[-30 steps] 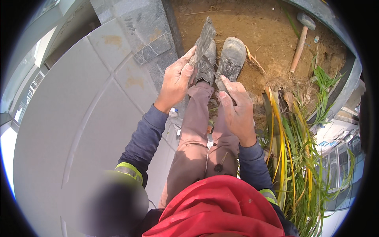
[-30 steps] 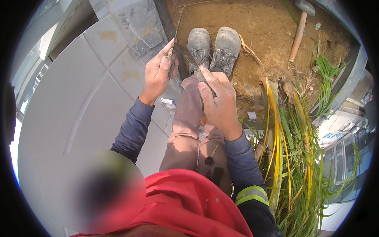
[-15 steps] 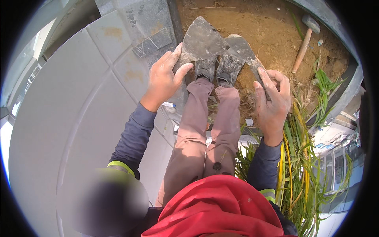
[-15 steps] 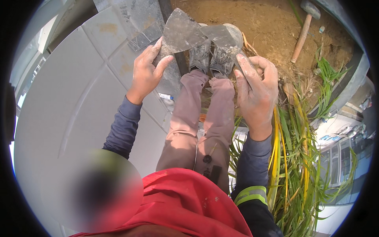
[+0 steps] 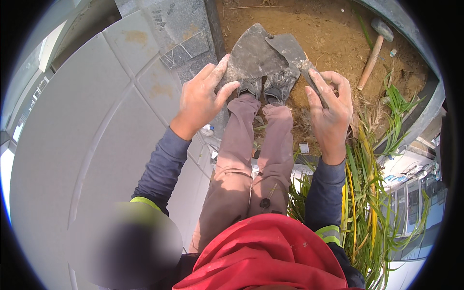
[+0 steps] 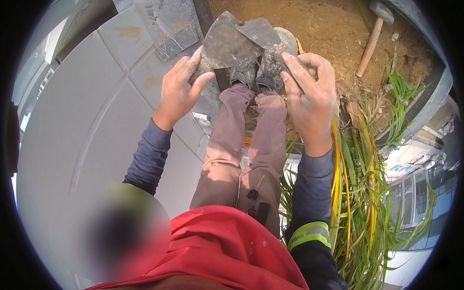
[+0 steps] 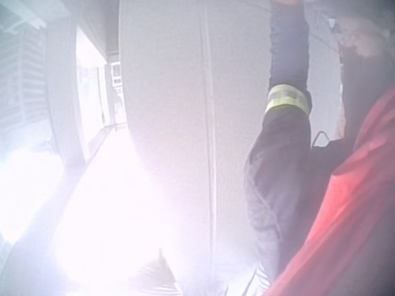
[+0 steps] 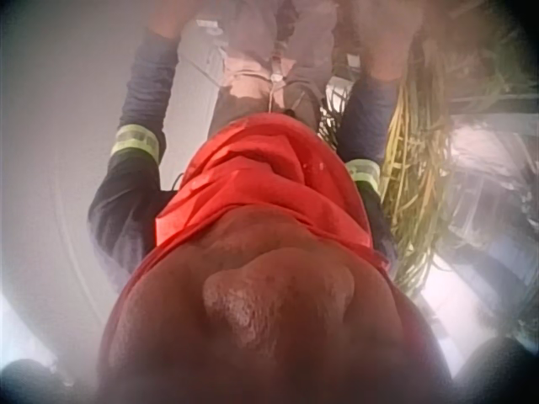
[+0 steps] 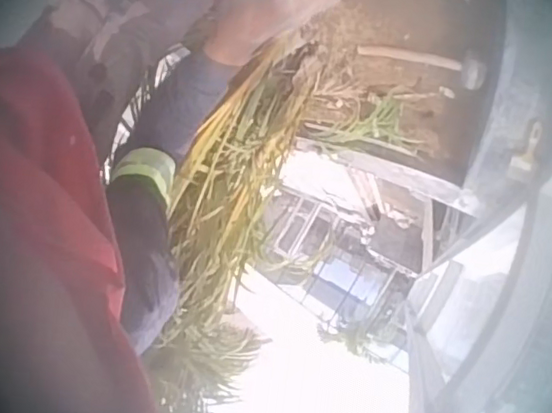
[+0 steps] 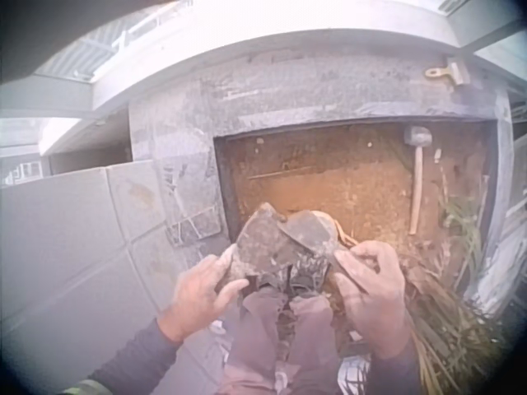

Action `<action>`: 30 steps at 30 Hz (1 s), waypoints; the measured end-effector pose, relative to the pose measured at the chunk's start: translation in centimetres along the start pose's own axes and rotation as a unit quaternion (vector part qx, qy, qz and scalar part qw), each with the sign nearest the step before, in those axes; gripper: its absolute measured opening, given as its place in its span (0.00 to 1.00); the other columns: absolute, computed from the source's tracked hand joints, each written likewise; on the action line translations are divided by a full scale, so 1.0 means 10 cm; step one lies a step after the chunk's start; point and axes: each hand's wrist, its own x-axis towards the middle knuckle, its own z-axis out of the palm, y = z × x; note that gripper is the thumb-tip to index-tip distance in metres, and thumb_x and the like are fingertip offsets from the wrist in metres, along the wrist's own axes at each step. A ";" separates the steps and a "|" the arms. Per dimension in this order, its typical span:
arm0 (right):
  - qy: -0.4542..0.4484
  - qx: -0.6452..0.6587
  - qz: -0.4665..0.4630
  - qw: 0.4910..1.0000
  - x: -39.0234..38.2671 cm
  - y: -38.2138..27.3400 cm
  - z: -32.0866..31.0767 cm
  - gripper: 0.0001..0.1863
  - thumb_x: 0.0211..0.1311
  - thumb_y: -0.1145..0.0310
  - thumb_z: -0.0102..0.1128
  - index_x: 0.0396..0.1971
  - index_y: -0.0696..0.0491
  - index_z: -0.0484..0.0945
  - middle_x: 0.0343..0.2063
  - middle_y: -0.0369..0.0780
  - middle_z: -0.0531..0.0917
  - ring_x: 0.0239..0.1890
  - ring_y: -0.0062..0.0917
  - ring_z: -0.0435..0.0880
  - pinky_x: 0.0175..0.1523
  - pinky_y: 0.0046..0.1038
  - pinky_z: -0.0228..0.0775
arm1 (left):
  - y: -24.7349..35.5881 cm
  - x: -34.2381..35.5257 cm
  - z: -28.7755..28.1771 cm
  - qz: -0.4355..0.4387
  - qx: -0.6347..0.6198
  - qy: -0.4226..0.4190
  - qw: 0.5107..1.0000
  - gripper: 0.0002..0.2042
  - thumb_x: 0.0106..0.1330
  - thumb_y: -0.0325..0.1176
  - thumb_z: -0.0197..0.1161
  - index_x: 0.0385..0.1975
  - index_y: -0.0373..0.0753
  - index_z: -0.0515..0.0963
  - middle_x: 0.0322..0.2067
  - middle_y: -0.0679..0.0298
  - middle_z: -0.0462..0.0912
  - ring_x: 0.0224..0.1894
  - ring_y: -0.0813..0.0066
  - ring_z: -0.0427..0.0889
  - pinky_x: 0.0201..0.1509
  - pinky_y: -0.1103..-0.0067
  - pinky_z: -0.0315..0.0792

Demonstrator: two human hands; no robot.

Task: The person uses a trowel and a smaller tool to scoop and spread a gray paste onto a tiled surface. They repeatedly transfer material between the tools and smooth the paste along the edges of the tiles.

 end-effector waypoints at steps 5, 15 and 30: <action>0.025 0.033 -0.005 0.999 0.09 -0.01 0.09 0.21 0.58 0.79 0.70 0.53 0.53 0.85 0.46 0.42 0.83 0.45 0.32 0.82 0.49 0.30 0.75 | -0.06 -0.04 -0.01 0.040 0.076 0.012 0.996 0.31 0.62 0.42 0.74 0.65 0.43 0.76 0.28 0.62 0.73 0.23 0.65 0.75 0.28 0.72 0.72; -0.058 0.609 0.258 0.748 0.64 0.51 1.64 0.21 0.79 0.62 0.53 0.64 0.58 0.75 0.42 0.40 0.83 0.30 0.18 0.78 0.33 0.21 0.70 | -1.47 0.36 -0.08 -0.206 -0.020 0.190 0.960 0.32 0.66 0.40 0.72 0.60 0.20 0.71 0.48 0.40 0.84 0.51 0.49 0.85 0.57 0.65 0.75; -0.060 0.619 0.359 0.696 1.49 0.56 3.34 0.27 0.74 0.56 0.56 0.66 0.55 0.75 0.54 0.37 0.83 0.31 0.15 0.73 0.33 0.21 0.67 | -2.84 1.46 0.05 -0.359 -0.087 0.143 0.918 0.37 0.58 0.38 0.81 0.60 0.23 0.68 0.51 0.44 0.80 0.52 0.60 0.82 0.56 0.70 0.76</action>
